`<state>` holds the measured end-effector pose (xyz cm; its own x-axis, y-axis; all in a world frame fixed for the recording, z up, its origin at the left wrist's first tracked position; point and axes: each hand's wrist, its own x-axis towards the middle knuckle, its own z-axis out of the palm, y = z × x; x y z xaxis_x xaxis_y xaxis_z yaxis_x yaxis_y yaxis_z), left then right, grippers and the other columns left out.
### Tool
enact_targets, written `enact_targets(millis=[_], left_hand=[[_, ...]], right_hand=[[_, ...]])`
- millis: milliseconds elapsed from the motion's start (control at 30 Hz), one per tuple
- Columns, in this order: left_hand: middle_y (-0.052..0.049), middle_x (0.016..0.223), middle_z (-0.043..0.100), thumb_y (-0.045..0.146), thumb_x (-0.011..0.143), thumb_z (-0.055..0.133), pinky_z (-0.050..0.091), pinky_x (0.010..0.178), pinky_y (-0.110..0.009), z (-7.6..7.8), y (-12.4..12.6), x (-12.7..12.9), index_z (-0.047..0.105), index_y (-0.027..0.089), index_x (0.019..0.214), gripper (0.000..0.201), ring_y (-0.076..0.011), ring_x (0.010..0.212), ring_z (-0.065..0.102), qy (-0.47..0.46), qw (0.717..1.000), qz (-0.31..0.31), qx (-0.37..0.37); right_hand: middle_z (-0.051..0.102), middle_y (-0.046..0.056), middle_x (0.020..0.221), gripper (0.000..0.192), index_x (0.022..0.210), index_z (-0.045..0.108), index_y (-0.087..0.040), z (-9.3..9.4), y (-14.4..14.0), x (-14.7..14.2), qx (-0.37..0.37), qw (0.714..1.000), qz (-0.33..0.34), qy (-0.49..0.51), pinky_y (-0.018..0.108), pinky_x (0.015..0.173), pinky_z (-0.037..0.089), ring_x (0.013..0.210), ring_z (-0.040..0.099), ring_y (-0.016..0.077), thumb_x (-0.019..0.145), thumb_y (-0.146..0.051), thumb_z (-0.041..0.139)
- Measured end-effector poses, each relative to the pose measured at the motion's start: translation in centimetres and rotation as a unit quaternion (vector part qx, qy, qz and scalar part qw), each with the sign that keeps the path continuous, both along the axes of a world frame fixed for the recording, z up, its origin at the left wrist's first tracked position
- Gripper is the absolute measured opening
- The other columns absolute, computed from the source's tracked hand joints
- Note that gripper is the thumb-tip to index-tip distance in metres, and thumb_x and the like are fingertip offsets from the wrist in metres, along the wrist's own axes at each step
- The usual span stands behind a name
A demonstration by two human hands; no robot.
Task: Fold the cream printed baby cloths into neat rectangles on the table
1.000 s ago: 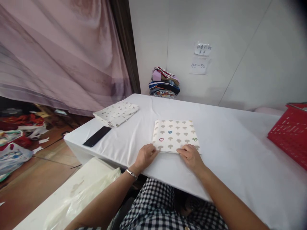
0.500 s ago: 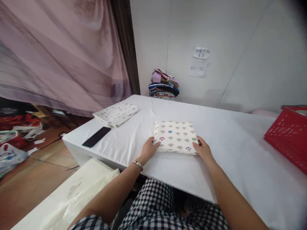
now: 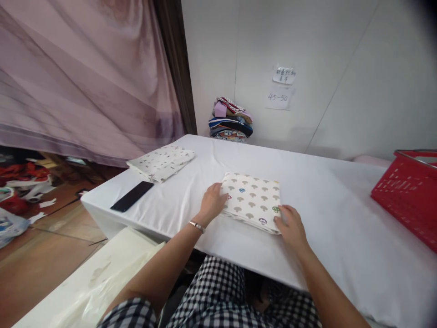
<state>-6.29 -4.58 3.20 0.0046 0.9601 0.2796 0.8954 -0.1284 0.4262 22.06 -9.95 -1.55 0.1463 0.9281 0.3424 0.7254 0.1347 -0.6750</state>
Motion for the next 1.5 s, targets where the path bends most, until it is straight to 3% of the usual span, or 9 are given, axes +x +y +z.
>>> enact_targets(millis=[133, 233, 367, 700, 900, 1067, 1167, 1300, 1500], left_hand=[[-0.014, 0.148, 0.036, 0.040, 0.087, 0.054, 0.027, 0.112, -0.047, 0.0, 1.3, 2.9, 0.043, 0.017, 0.134, 0.053, -0.0278, 0.138, 0.029, 0.072, 0.989, -0.120, 0.042], [-0.012, 0.149, 0.034, 0.045, 0.087, 0.052, 0.020, 0.114, -0.052, -1.1, 1.5, 3.6, 0.044, 0.020, 0.135, 0.054, -0.0293, 0.139, 0.026, 0.111, 0.981, -0.157, 0.023], [-0.008, 0.145, 0.042, 0.046, 0.089, 0.046, 0.019, 0.115, -0.048, -2.5, 0.6, 2.8, 0.049, 0.025, 0.133, 0.049, -0.0275, 0.137, 0.031, 0.105, 0.982, -0.158, 0.024], [-0.010, 0.150, 0.033, 0.050, 0.089, 0.046, 0.018, 0.114, -0.051, -0.2, 3.0, 3.3, 0.045, 0.019, 0.135, 0.055, -0.0280, 0.141, 0.023, 0.129, 0.982, -0.130, -0.043], [-0.012, 0.149, 0.033, 0.049, 0.091, 0.038, 0.018, 0.114, -0.051, -1.9, 4.2, 3.5, 0.043, 0.017, 0.138, 0.056, -0.0289, 0.142, 0.020, 0.137, 0.985, -0.104, -0.023], [-0.013, 0.148, 0.035, 0.047, 0.091, 0.039, 0.018, 0.113, -0.053, -2.4, 4.0, 3.5, 0.045, 0.018, 0.137, 0.055, -0.0299, 0.141, 0.021, 0.124, 0.987, -0.105, -0.007], [-0.012, 0.147, 0.037, 0.047, 0.091, 0.040, 0.020, 0.113, -0.053, -2.3, 4.1, 3.5, 0.046, 0.020, 0.136, 0.053, -0.0301, 0.141, 0.023, 0.116, 0.988, -0.104, -0.003], [-0.011, 0.148, 0.037, 0.048, 0.091, 0.040, 0.019, 0.113, -0.052, -2.6, 4.0, 3.4, 0.045, 0.020, 0.136, 0.054, -0.0290, 0.141, 0.023, 0.117, 0.987, -0.106, -0.004], [-0.011, 0.148, 0.036, 0.052, 0.090, 0.039, 0.018, 0.112, -0.055, -1.4, 5.2, 4.1, 0.046, 0.021, 0.134, 0.055, -0.0308, 0.141, 0.022, 0.126, 0.985, -0.105, -0.051]], right_hand=[[0.043, 0.011, 0.140, 0.041, 0.123, 0.058, -0.020, 2.8, 1.8, -2.7, 0.086, 0.981, 0.106, -0.141, 0.046, 0.109, 0.030, 0.131, 0.036, 0.0268, 0.089, -0.036, 0.042], [0.035, 0.009, 0.148, 0.047, 0.134, 0.048, -0.021, 3.8, 2.8, -4.9, 0.012, 0.951, 0.189, -0.244, 0.050, 0.111, 0.022, 0.139, 0.025, 0.0277, 0.093, -0.040, 0.038], [0.026, 0.006, 0.153, 0.054, 0.141, 0.040, -0.023, 2.4, 2.5, -5.8, -0.056, 0.920, 0.233, -0.310, 0.049, 0.112, 0.018, 0.140, 0.022, 0.0273, 0.096, -0.049, 0.029], [0.026, 0.006, 0.153, 0.047, 0.140, 0.042, -0.029, 1.5, 1.0, -5.7, -0.015, 0.918, 0.212, -0.334, 0.050, 0.111, 0.019, 0.140, 0.022, 0.0287, 0.097, -0.045, 0.030], [0.029, 0.008, 0.152, 0.045, 0.137, 0.045, -0.028, 2.0, 1.0, -5.9, -0.045, 0.926, 0.217, -0.306, 0.052, 0.110, 0.020, 0.140, 0.023, 0.0299, 0.096, -0.043, 0.033], [0.031, 0.009, 0.150, 0.046, 0.137, 0.044, -0.024, 5.0, 4.4, -7.4, -0.090, 0.931, 0.234, -0.264, 0.048, 0.110, 0.020, 0.139, 0.024, 0.0257, 0.094, -0.040, 0.036], [0.024, 0.011, 0.153, 0.052, 0.142, 0.037, -0.019, 5.7, 8.1, -7.3, -0.095, 0.946, 0.151, -0.270, 0.048, 0.113, 0.011, 0.142, 0.016, 0.0256, 0.094, -0.040, 0.035], [0.021, 0.013, 0.154, 0.061, 0.144, 0.031, -0.014, 3.9, 11.2, -5.5, -0.174, 0.940, 0.062, -0.286, 0.050, 0.112, 0.007, 0.142, 0.014, 0.0275, 0.094, -0.048, 0.029], [0.022, 0.013, 0.154, 0.065, 0.145, 0.029, -0.012, 1.8, 11.2, -4.5, -0.156, 0.941, 0.055, -0.294, 0.049, 0.112, 0.006, 0.141, 0.014, 0.0278, 0.094, -0.052, 0.022]])
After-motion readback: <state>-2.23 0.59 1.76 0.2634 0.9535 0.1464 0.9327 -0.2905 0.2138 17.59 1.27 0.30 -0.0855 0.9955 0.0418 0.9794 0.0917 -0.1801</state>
